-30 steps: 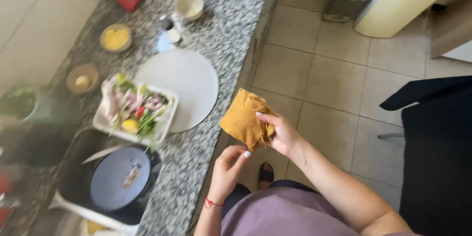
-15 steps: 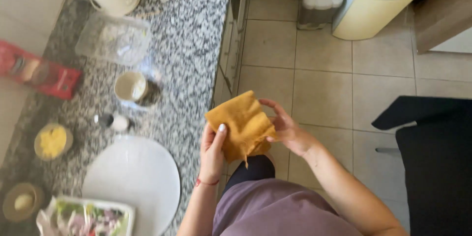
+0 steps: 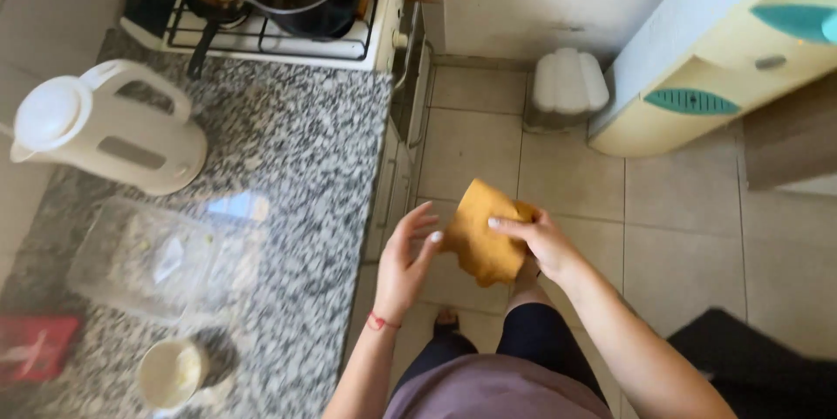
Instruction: The person washes various kitchen utensils and dishes, including a knife, spoon, fork, wooden spatula, and bowls, using a sponge and running water. They then check on pastries baking in the oven before returning to wash a small bowl.
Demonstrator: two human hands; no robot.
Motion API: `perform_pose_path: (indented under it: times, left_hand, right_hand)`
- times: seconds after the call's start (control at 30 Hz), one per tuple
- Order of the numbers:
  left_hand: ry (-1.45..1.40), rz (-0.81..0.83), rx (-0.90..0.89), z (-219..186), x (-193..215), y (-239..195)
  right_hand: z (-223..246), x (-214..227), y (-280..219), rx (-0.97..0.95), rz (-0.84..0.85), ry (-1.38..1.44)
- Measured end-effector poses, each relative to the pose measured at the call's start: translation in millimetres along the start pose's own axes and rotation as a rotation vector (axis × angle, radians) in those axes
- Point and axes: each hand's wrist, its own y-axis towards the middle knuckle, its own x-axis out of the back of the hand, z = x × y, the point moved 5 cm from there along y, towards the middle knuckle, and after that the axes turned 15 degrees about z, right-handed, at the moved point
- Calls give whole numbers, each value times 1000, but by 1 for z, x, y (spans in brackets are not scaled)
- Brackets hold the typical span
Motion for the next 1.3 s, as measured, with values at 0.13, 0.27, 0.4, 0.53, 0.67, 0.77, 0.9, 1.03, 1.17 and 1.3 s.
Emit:
perform_pose_path:
  times: [0.13, 0.27, 0.4, 0.53, 0.67, 0.77, 0.9, 1.03, 1.17, 1.3]
  left_hand:
    - [-110, -223, 268, 52, 5, 55]
    - [-298, -442, 638, 140, -36, 81]
    - [-595, -782, 529, 167, -115, 116]
    - [-516, -966, 524, 152, -144, 169]
    - [-379, -873, 658, 152, -141, 204]
    - [-311, -768, 768, 142, -147, 218]
    - [-206, -597, 871, 144, -152, 222]
    - [-22, -595, 796, 187, -148, 183]
    - [267, -988, 703, 79, -50, 206]
    - [886, -915, 764, 126, 26, 158]
  right_hand:
    - [7, 57, 145, -128, 2, 267]
    - [10, 84, 295, -234, 80, 315]
    - [38, 75, 394, -420, 197, 212]
    - [-4, 66, 519, -489, 234, 210]
    - [-48, 39, 608, -475, 242, 500]
    - [-1, 39, 567, -547, 231, 640]
    - [-76, 81, 594, -531, 424, 664]
    - [-74, 165, 553, -369, 465, 731]
    - [-72, 251, 501, -537, 164, 641]
    - [-235, 368, 575, -558, -14, 603]
